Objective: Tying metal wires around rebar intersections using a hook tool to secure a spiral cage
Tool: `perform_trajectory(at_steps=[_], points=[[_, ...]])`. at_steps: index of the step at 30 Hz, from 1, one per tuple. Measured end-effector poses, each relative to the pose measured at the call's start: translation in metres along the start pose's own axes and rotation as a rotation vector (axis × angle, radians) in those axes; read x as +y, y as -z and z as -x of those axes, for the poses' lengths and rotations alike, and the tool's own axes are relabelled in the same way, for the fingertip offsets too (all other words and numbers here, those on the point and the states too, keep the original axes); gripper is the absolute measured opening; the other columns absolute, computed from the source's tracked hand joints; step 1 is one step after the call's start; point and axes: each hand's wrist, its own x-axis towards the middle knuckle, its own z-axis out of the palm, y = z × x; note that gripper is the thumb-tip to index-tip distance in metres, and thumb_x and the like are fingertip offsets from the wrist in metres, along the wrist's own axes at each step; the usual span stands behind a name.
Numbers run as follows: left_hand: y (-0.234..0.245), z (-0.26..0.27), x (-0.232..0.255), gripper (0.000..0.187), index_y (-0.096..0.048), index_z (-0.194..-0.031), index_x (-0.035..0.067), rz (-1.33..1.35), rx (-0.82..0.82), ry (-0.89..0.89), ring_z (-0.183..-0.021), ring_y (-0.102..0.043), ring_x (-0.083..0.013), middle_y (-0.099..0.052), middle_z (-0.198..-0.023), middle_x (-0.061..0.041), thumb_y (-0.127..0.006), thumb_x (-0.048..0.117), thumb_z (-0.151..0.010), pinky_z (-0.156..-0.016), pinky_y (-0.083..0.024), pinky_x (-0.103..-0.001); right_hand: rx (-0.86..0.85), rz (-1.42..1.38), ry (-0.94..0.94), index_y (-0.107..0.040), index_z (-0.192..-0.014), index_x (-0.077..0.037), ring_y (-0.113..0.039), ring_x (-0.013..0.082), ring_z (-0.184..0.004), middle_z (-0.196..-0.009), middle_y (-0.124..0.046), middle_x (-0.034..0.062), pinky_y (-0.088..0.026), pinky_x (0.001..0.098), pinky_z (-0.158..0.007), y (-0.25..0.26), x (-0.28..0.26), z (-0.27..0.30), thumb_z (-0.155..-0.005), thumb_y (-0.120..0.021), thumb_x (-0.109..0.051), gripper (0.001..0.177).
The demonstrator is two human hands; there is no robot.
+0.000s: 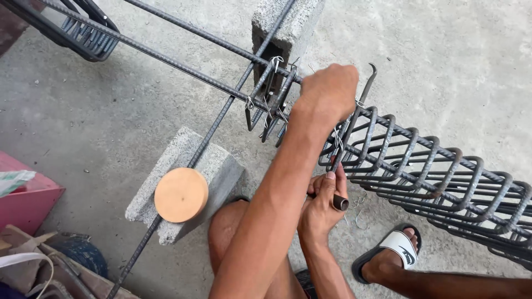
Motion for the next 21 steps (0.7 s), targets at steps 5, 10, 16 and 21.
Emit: perform_trajectory(at_steps=[5, 10, 16, 21], points=[[0.009, 0.013, 0.02, 0.021, -0.077, -0.098, 0.008, -0.03, -0.078, -0.003, -0.102, -0.073, -0.0448, -0.077, -0.097, -0.017, -0.06, 0.007, -0.086, -0.082, -0.054, -0.069, 0.031, 0.26, -0.004, -0.059, -0.138, -0.002, -0.043, 0.005, -0.058, -0.062, -0.044, -0.0019, -0.043, 0.0209, -0.064, -0.019, -0.027, 0.01, -0.11, -0.048, -0.014, 0.033], [-0.011, -0.003, 0.021, 0.017, -0.078, -0.095, 0.006, -0.068, -0.096, -0.026, -0.1, -0.074, -0.0436, -0.077, -0.094, -0.017, -0.069, 0.004, -0.081, -0.078, -0.055, -0.068, 0.044, 0.281, -0.058, -0.06, -0.14, -0.007, -0.048, 0.0063, -0.061, -0.068, -0.058, 0.0023, -0.044, 0.0205, -0.066, -0.013, -0.022, 0.004, -0.109, -0.052, -0.018, 0.034], [-0.031, -0.011, 0.016, 0.015, -0.078, -0.09, 0.003, -0.025, -0.029, -0.022, -0.094, -0.075, -0.0448, -0.076, -0.087, -0.019, -0.07, 0.001, -0.076, -0.074, -0.056, -0.068, 0.044, 0.256, -0.024, -0.062, -0.136, -0.004, -0.044, 0.0038, -0.058, -0.062, -0.049, -0.0025, -0.044, 0.02, -0.064, -0.005, -0.022, 0.003, -0.108, -0.049, -0.014, 0.032], [-0.017, 0.004, 0.027, 0.018, -0.078, -0.091, 0.003, 0.012, -0.018, 0.045, -0.098, -0.074, -0.0439, -0.077, -0.089, -0.018, -0.064, 0.003, -0.078, -0.078, -0.056, -0.066, 0.008, -0.006, 0.016, -0.056, -0.137, 0.001, -0.037, 0.0082, -0.058, -0.062, -0.034, -0.0046, -0.046, 0.0231, -0.07, 0.003, -0.034, -0.006, -0.109, -0.043, -0.006, 0.032]])
